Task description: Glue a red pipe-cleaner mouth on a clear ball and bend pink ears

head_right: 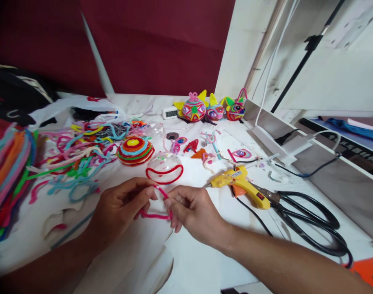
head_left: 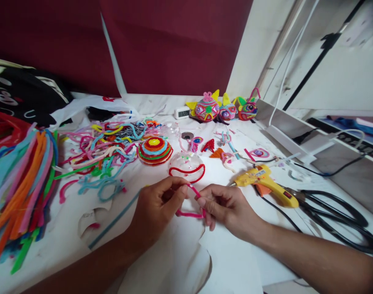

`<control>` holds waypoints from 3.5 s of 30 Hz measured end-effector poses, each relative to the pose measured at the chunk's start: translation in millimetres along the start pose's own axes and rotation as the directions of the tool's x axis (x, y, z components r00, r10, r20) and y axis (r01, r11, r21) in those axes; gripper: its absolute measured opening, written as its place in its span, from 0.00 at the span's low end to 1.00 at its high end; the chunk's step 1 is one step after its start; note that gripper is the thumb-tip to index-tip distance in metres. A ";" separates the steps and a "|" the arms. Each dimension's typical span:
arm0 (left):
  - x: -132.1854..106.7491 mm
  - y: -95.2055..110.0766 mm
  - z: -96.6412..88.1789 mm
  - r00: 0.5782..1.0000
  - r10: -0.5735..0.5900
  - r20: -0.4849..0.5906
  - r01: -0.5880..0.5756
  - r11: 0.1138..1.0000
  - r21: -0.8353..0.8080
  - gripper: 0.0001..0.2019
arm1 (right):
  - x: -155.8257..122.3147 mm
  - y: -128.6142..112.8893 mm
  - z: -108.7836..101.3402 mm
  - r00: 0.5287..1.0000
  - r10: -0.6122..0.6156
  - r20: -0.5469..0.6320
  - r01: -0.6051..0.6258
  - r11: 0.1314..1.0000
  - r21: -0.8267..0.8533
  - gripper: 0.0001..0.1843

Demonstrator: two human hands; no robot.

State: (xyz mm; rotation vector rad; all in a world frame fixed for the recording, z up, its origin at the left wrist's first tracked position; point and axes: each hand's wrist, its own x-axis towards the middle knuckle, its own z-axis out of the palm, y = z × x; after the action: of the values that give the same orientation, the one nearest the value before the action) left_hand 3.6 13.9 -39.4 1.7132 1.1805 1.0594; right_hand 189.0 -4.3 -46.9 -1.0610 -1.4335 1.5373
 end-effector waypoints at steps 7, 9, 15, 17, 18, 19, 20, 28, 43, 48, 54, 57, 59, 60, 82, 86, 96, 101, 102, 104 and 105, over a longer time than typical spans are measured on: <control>-2.1 2.5 1.3 0.990 0.135 0.044 -0.140 0.979 0.146 0.07 | 1.2 -5.1 3.3 0.997 -0.072 -0.031 0.072 0.997 0.012 0.16; -2.8 1.0 1.2 0.975 0.219 0.042 -0.223 0.951 0.213 0.04 | 1.5 -6.6 3.1 0.997 -0.064 -0.033 0.065 0.998 0.021 0.17; -1.1 -3.8 -1.8 0.815 0.560 0.152 -0.572 0.732 0.371 0.06 | 0.6 -6.2 2.6 0.998 -0.042 -0.056 0.043 0.999 0.000 0.17; -0.3 -4.0 -2.8 0.771 0.615 0.165 -0.620 0.665 0.417 0.06 | 0.2 -4.7 2.8 0.997 -0.048 -0.058 0.047 0.999 -0.012 0.16; -0.3 -3.6 -3.3 0.749 0.643 0.162 -0.636 0.627 0.451 0.06 | 0.0 -4.0 3.0 0.997 -0.055 -0.057 0.055 0.998 -0.016 0.16; -0.4 -3.1 -3.7 0.728 0.666 0.162 -0.646 0.587 0.488 0.06 | -0.2 -3.3 3.2 0.996 -0.065 -0.056 0.064 0.998 -0.020 0.15; -0.9 -2.3 -4.1 0.711 0.683 0.167 -0.651 0.549 0.525 0.06 | -0.4 -2.8 3.5 0.996 -0.076 -0.056 0.074 0.997 -0.024 0.15; -7.6 2.2 -4.2 0.669 0.714 0.207 -0.657 0.438 0.614 0.04 | -5.5 0.6 4.9 0.990 -0.137 -0.030 0.132 0.982 -0.139 0.12; -2.8 3.3 -2.3 0.888 0.458 0.032 -0.424 0.791 0.441 0.08 | -8.7 -2.0 6.2 0.973 -0.232 -0.001 0.218 0.918 -0.330 0.11; 3.5 1.8 -5.6 0.993 0.116 0.009 -0.116 0.984 0.139 0.05 | -5.4 -4.2 4.7 0.981 -0.176 -0.080 0.157 0.967 -0.202 0.12; 3.8 -3.9 -1.5 0.991 -0.020 0.133 0.017 1.000 0.023 0.09 | -0.3 -3.2 2.5 0.994 -0.073 -0.087 0.073 0.997 -0.005 0.15; 3.5 -2.7 -1.6 0.991 -0.024 0.133 0.020 0.999 0.028 0.10 | -0.7 -1.7 2.5 0.995 -0.073 -0.071 0.073 0.997 0.001 0.15; 2.5 -1.3 -1.7 0.992 -0.020 0.122 0.016 0.999 0.038 0.10 | -1.7 -1.4 2.7 0.993 -0.098 -0.071 0.095 0.995 -0.041 0.13; 1.9 -0.6 -1.6 0.992 -0.018 0.122 0.012 0.999 0.043 0.10 | -2.3 -1.4 2.8 0.991 -0.112 -0.075 0.107 0.992 -0.068 0.12; -5.6 6.0 9.5 0.899 -0.290 0.328 0.313 0.950 -0.020 0.08 | -1.5 -3.3 1.1 0.977 -0.140 -0.160 0.124 0.986 -0.108 0.07; -7.9 1.3 11.2 0.896 -0.282 0.343 0.318 0.946 -0.052 0.07 | -1.9 -3.1 1.9 0.983 -0.098 -0.153 0.084 0.992 -0.097 0.07; -6.6 -5.1 11.2 0.899 -0.191 0.394 0.259 0.957 -0.127 0.07 | -0.5 -2.6 2.4 0.984 -0.060 -0.168 0.045 0.995 -0.092 0.04; -6.5 -0.3 9.4 0.898 -0.176 0.402 0.247 0.960 -0.132 0.12 | -1.3 -4.3 1.5 0.980 -0.122 -0.157 0.091 0.976 -0.196 0.03; -6.4 1.3 8.8 0.898 -0.180 0.402 0.249 0.960 -0.126 0.12 | -1.6 -4.6 1.3 0.978 -0.140 -0.155 0.103 0.969 -0.224 0.03; -6.4 3.6 7.9 0.896 -0.192 0.401 0.260 0.958 -0.123 0.13 | -2.3 -5.1 0.8 0.973 -0.172 -0.154 0.126 0.954 -0.271 0.04; -6.3 4.3 7.6 0.894 -0.200 0.402 0.269 0.955 -0.125 0.13 | -2.6 -5.2 0.6 0.971 -0.186 -0.150 0.137 0.947 -0.289 0.04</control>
State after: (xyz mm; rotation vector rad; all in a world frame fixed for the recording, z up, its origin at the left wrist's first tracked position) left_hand 10.6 5.7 -39.4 1.5055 0.9767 0.6209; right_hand 189.4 -6.5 -41.5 -1.1784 -1.5989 1.1187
